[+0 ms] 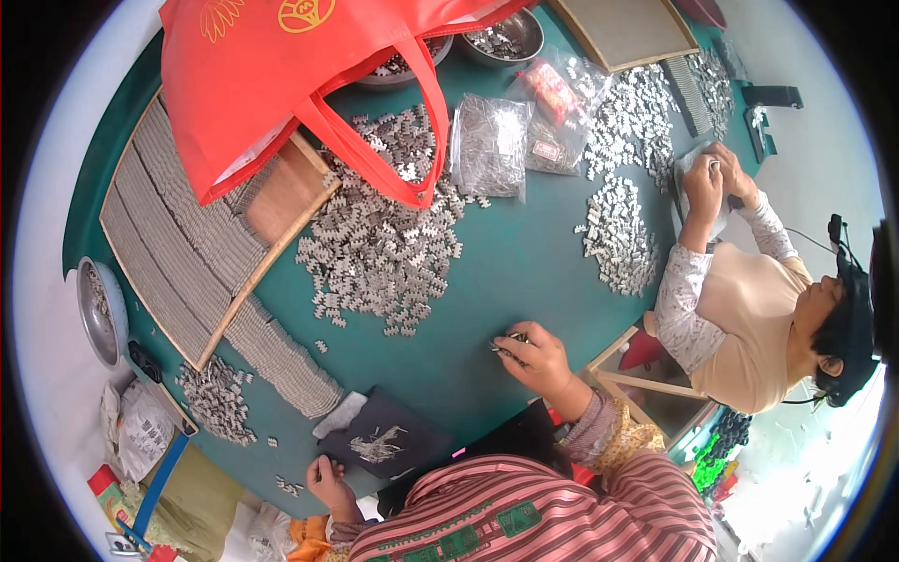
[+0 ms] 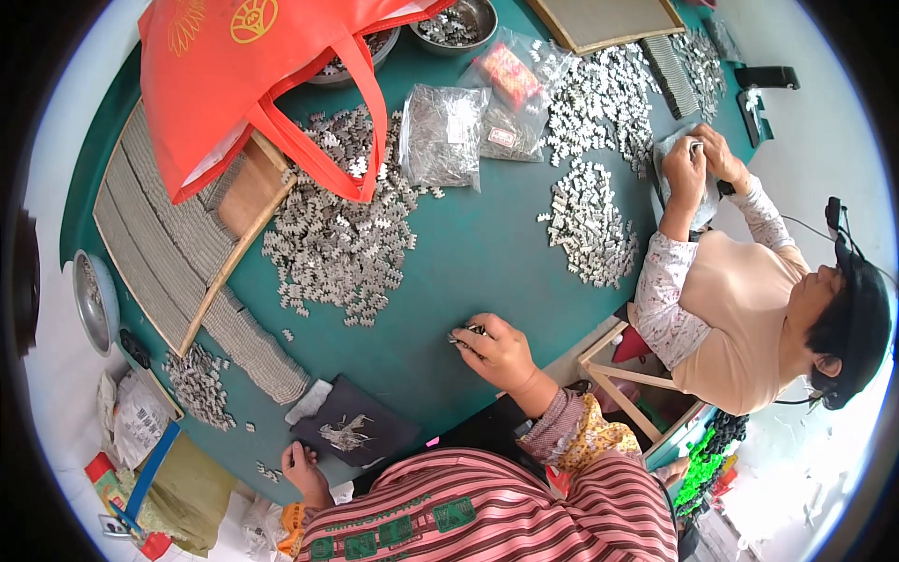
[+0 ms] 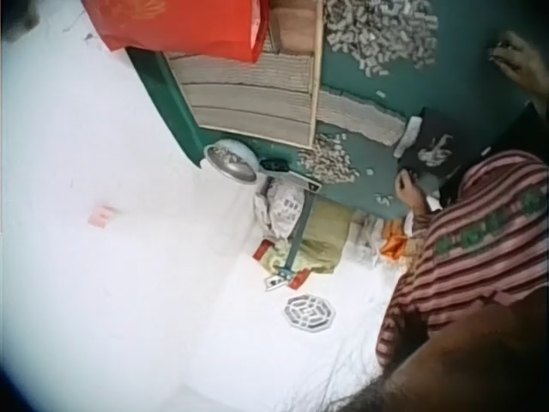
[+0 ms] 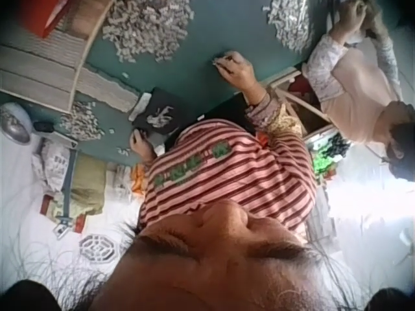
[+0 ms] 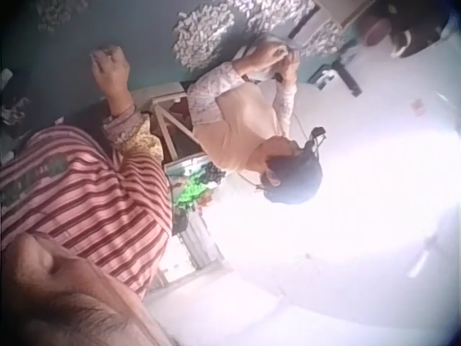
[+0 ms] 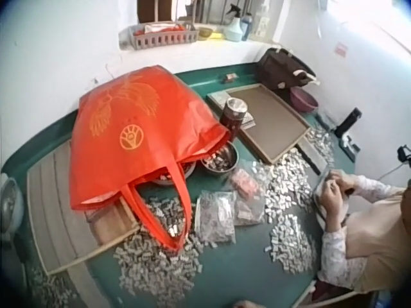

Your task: Assembling small metal components on a workbench.

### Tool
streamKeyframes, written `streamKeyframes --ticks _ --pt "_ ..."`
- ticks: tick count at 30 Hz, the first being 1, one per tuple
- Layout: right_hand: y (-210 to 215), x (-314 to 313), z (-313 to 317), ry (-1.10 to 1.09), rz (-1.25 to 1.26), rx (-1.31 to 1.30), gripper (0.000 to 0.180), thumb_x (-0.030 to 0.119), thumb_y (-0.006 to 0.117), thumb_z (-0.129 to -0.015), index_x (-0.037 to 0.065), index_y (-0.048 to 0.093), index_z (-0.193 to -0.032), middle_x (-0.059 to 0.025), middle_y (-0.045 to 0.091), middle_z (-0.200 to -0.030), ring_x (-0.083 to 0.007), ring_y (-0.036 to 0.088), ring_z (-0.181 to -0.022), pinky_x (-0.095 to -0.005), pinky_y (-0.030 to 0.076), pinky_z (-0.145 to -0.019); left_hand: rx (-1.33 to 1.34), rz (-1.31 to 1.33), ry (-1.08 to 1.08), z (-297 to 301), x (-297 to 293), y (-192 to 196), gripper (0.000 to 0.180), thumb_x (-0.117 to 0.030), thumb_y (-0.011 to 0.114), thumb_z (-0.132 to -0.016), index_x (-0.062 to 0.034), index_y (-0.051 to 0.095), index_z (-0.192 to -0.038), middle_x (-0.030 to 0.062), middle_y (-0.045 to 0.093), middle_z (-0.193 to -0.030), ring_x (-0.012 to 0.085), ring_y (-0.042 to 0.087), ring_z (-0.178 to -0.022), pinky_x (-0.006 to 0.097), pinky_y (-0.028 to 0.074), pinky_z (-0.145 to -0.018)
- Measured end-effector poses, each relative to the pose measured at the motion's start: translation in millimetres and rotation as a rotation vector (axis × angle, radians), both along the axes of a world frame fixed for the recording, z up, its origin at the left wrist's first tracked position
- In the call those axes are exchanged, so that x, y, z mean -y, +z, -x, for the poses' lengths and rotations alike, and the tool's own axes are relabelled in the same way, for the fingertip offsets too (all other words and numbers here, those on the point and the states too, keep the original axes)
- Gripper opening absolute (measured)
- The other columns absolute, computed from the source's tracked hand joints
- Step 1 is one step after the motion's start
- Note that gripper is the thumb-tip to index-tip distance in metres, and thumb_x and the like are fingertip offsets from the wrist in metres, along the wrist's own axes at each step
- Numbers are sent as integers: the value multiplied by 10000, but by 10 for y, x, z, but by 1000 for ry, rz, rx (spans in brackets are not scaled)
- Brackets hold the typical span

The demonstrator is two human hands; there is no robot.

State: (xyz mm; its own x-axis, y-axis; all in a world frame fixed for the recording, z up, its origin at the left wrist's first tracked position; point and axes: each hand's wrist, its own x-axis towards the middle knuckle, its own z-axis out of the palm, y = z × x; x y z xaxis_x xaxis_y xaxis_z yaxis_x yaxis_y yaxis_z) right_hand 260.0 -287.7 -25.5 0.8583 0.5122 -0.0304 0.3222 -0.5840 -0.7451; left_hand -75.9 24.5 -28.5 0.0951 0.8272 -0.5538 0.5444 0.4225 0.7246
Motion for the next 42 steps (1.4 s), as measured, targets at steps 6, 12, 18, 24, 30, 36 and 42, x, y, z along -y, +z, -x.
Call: streamKeyframes --ticks 6,12,18,24,30,36,42 --pt "-107 -72 95 95 122 319 295 135 745 -663 155 692 -953 -23 609 -945 -169 599 -718 -300 491 -584 7 16 21 -40 6 27 126 -115 663 -898 -2 622 -936 62 630 -727 104 562 -561 213 426 -502" --pt "-157 -173 -10 123 99 418 266 150 729 -644 149 662 -901 -31 604 -964 -219 588 -826 -359 457 -728 4 13 25 -33 6 22 131 -129 668 -896 -10 626 -928 62 631 -726 101 559 -556 212 422 -494" --pt "-151 -133 -117 132 72 366 295 155 733 -625 149 651 -908 -31 615 -1026 -249 570 -928 -405 432 -798 27 1 36 7 28 -30 136 -138 667 -899 -11 625 -925 60 628 -717 100 555 -549 211 417 -485" --pt "-51 -121 -205 111 109 366 350 172 733 -630 156 672 -974 -31 626 -1114 -260 562 -950 -410 422 -801 33 -19 38 -26 46 -14 146 -138 668 -897 -2 622 -920 65 626 -715 104 551 -548 214 420 -489" --pt "46 -124 -318 86 184 326 367 189 719 -662 156 688 -1026 -41 618 -1082 -231 562 -856 -380 425 -749 27 -23 45 -58 54 -2 139 -123 665 -896 7 619 -911 73 629 -716 107 548 -549 218 427 -492" --pt "143 -249 -1070 35 -21 357 365 -10 655 -749 86 653 -1102 -93 594 -916 -265 550 -710 -379 463 -654 27 -34 47 -136 80 -7 128 -109 660 -895 11 614 -903 76 627 -713 106 547 -545 223 428 -489" --pt "393 -1227 -2282 -219 -318 -5 342 151 645 -886 -20 578 -1175 -87 634 -847 -228 586 -736 -370 480 -655 45 -54 58 -134 102 13 139 -105 660 -889 24 609 -900 78 612 -696 114 545 -542 235 431 -486"
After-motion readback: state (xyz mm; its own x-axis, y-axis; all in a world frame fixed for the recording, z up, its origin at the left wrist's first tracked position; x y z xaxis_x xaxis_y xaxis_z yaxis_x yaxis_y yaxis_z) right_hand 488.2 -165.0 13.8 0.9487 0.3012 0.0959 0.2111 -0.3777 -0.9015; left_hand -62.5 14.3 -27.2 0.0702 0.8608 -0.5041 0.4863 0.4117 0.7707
